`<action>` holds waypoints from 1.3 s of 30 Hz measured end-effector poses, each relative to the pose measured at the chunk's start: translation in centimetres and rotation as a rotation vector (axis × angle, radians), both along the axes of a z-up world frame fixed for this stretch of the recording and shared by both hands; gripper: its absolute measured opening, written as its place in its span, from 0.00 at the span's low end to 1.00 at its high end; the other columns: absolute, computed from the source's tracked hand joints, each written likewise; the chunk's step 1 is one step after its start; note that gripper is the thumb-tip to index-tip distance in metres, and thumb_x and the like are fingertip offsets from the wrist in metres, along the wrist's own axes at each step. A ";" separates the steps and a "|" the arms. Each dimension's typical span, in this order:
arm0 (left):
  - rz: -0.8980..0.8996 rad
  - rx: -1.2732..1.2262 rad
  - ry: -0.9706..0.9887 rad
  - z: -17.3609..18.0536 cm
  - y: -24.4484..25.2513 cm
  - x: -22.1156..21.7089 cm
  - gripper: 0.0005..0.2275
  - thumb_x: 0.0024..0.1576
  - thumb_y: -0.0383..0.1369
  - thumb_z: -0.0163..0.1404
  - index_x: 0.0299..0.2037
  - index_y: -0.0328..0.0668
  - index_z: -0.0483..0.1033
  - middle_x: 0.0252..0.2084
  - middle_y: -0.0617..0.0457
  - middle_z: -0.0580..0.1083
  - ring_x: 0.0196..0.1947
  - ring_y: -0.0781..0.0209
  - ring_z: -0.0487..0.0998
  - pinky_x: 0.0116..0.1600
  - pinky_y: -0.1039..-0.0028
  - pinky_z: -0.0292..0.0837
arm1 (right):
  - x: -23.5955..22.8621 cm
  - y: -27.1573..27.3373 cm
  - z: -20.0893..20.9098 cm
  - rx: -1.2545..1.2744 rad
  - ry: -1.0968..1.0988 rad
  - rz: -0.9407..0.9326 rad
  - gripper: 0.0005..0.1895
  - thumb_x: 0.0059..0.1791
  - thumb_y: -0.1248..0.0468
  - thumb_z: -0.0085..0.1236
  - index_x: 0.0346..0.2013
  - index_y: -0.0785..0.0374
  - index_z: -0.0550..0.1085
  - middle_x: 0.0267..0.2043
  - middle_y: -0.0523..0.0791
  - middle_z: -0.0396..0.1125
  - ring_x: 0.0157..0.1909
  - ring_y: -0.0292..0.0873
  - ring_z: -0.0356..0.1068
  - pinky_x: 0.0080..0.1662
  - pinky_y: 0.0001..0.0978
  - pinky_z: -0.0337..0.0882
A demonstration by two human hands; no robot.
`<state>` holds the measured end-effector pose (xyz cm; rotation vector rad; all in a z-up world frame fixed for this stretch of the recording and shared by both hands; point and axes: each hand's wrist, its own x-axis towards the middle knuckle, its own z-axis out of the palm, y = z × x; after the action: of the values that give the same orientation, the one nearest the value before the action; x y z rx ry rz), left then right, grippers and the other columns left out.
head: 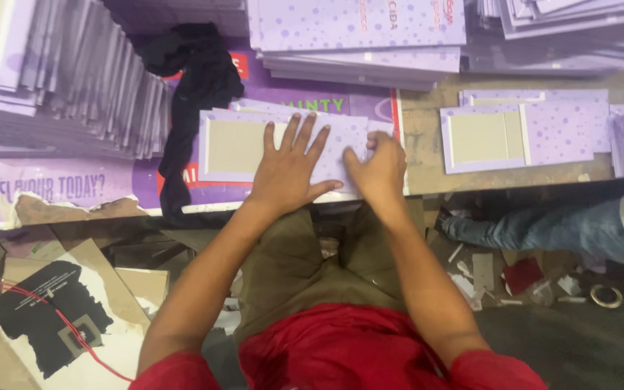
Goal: The person sits on the floor and repeatedly folds purple printed paper sheets in half, then wipes the folded edges with a black cloth. The person stacks the finished sheets into a growing pile on the table.
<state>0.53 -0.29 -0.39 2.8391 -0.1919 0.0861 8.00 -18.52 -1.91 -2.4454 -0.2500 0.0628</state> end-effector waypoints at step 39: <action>-0.051 -0.187 0.010 1.4 2.2 0.8 0.55 0.36 0.67 0.61 0.68 0.30 0.61 0.69 0.39 0.62 0.69 0.44 0.59 0.66 0.39 0.47 | 5.6 3.3 2.8 -0.143 0.100 -0.012 0.33 0.27 0.52 0.77 0.40 0.64 0.76 0.31 0.48 0.74 0.32 0.46 0.75 0.36 0.39 0.73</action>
<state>1.34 1.94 0.97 2.6462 -0.2404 0.0742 13.65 -15.25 0.87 -2.5761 -0.1922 0.2040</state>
